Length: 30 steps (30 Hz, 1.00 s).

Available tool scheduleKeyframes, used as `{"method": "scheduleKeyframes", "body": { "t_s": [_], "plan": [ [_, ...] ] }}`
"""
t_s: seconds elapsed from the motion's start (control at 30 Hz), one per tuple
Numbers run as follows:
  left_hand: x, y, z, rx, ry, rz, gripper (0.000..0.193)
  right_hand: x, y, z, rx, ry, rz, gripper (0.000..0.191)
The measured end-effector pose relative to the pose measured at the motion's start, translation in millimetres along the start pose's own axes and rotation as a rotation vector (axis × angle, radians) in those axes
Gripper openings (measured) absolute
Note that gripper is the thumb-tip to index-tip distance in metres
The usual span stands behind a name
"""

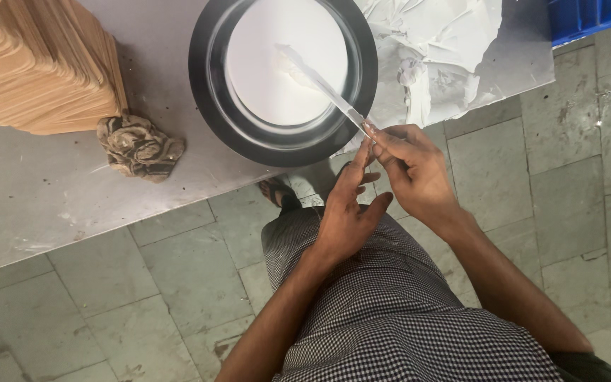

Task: The person spreads white cream onto round dark cake bases using a spatula, places white paper circles on top, and stacks them. The person places a finished item into a blue crate and continues spreading cream on additional bases throughout the clip.

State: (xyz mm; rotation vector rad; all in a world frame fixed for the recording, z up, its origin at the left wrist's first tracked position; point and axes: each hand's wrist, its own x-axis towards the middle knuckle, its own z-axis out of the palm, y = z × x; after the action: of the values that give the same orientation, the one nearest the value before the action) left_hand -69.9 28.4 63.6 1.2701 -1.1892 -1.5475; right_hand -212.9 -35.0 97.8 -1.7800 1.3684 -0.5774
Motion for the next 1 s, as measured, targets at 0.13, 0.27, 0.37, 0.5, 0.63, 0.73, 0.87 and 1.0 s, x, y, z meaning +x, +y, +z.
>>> {"method": "scheduleKeyframes", "body": {
  "t_s": [0.13, 0.27, 0.37, 0.5, 0.63, 0.73, 0.87, 1.0],
  "plan": [
    [0.2, -0.8, -0.4, 0.006, 0.002, 0.018, 0.096, 0.3, -0.6, 0.1, -0.021, -0.002, 0.025, 0.032],
    [-0.2, -2.2, -0.6, -0.002, 0.006, 0.014, 0.095, 0.7, -0.8, 0.9, -0.014, 0.000, -0.001, 0.033],
    [-0.2, -2.5, -1.1, -0.007, 0.009, 0.020, 0.095, 1.2, -0.7, 1.4, -0.015, 0.002, -0.011, 0.033],
    [-0.6, -1.3, -2.3, -0.013, 0.014, 0.023, 0.094, 0.6, -0.4, 2.2, -0.037, 0.011, -0.039, 0.035],
    [-1.9, -0.3, -3.1, -0.026, 0.017, 0.014, 0.093, 0.1, -0.4, 2.7, -0.025, -0.007, -0.006, 0.033],
    [-3.1, -1.7, -2.8, -0.028, 0.020, 0.016, 0.093, 0.4, -0.8, 3.1, -0.042, -0.012, 0.009, 0.033],
    [-4.3, -4.8, -2.3, -0.021, 0.034, 0.030, 0.094, 0.7, -2.2, 4.2, -0.031, -0.015, 0.012, 0.033],
    [-6.0, -6.2, -2.7, -0.007, 0.039, 0.075, 0.095, -2.0, -3.9, 5.5, -0.012, -0.012, -0.030, 0.035]
  ]
}}
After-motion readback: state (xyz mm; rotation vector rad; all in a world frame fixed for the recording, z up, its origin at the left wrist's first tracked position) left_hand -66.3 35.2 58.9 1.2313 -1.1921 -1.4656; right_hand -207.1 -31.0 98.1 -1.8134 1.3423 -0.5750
